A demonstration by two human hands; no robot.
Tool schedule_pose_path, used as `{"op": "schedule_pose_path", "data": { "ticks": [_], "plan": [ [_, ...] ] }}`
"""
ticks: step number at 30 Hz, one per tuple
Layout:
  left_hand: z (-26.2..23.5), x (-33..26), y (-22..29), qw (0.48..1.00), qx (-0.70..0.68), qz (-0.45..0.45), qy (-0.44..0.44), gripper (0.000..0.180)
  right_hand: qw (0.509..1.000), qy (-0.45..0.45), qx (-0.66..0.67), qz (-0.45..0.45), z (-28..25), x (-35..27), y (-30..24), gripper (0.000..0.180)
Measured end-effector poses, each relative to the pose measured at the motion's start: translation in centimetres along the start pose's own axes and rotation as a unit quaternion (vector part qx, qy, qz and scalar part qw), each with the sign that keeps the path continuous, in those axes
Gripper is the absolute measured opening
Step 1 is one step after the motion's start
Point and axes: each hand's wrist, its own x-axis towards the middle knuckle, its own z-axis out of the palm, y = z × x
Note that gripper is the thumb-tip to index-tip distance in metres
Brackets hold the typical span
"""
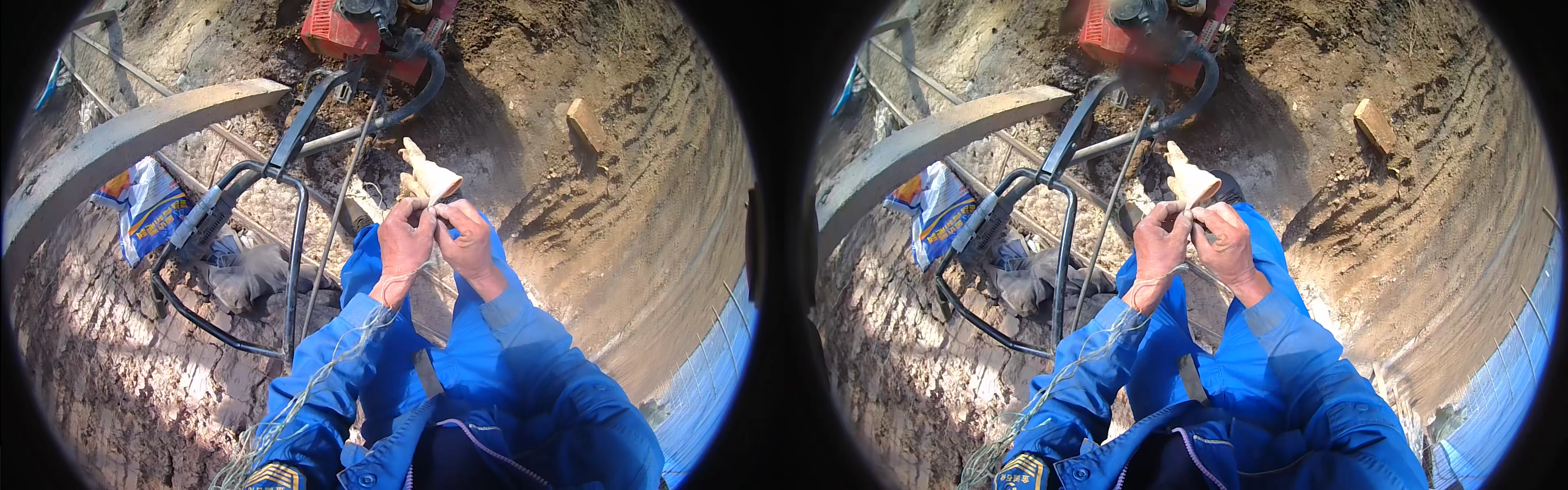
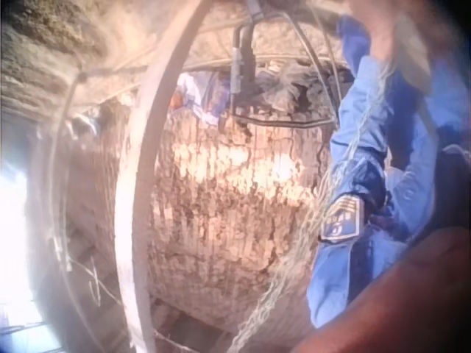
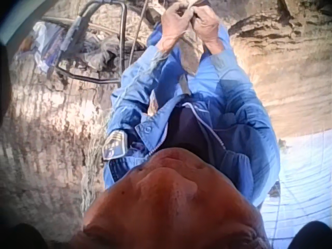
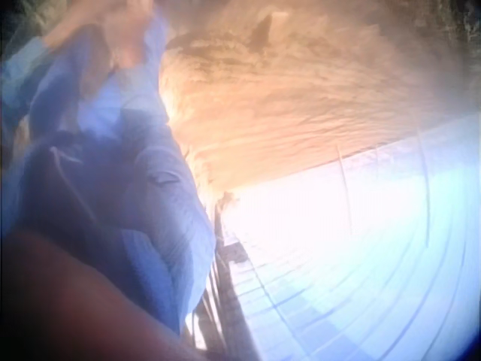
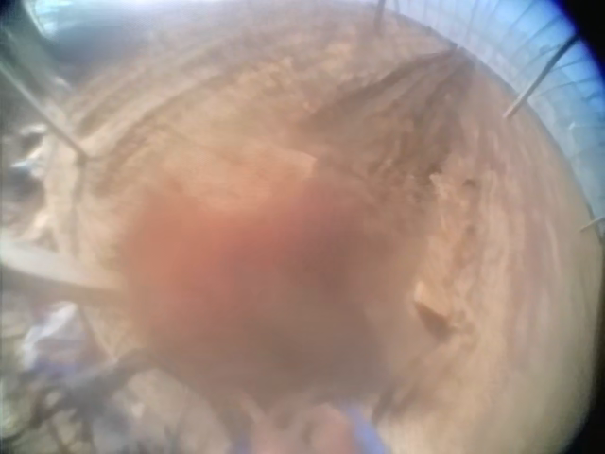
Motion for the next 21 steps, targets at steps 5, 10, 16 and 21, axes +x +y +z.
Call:
{"op": "schedule_pose_path", "data": {
  "ticks": [5, 10, 16, 21],
  "plan": [
    [1.2, -0.1, -1.2, 0.99, 0.051, 0.13, 0.01, 0.014, 0.964, -0.076, 0.179, 0.181, -2.2, -0.3, 0.3, 0.014],
    [2.7, -2.2, -1.0, 0.955, 0.132, 0.265, -0.021, 0.014, 0.678, -0.111, 0.535, 0.492, -5.7, 1.2, 2.0, 0.015],
    [5.3, -3.8, -1.3, 0.967, 0.1, 0.233, -0.01, 0.015, 0.631, 0.117, 0.599, 0.479, -4.6, 0.8, 4.7, 0.017],
    [7.6, -4.4, -1.1, 0.959, 0.099, 0.264, 0.03, 0.017, 0.914, -0.2, 0.231, 0.269, -3.4, 1.0, 5.9, 0.042]
  ]
}}
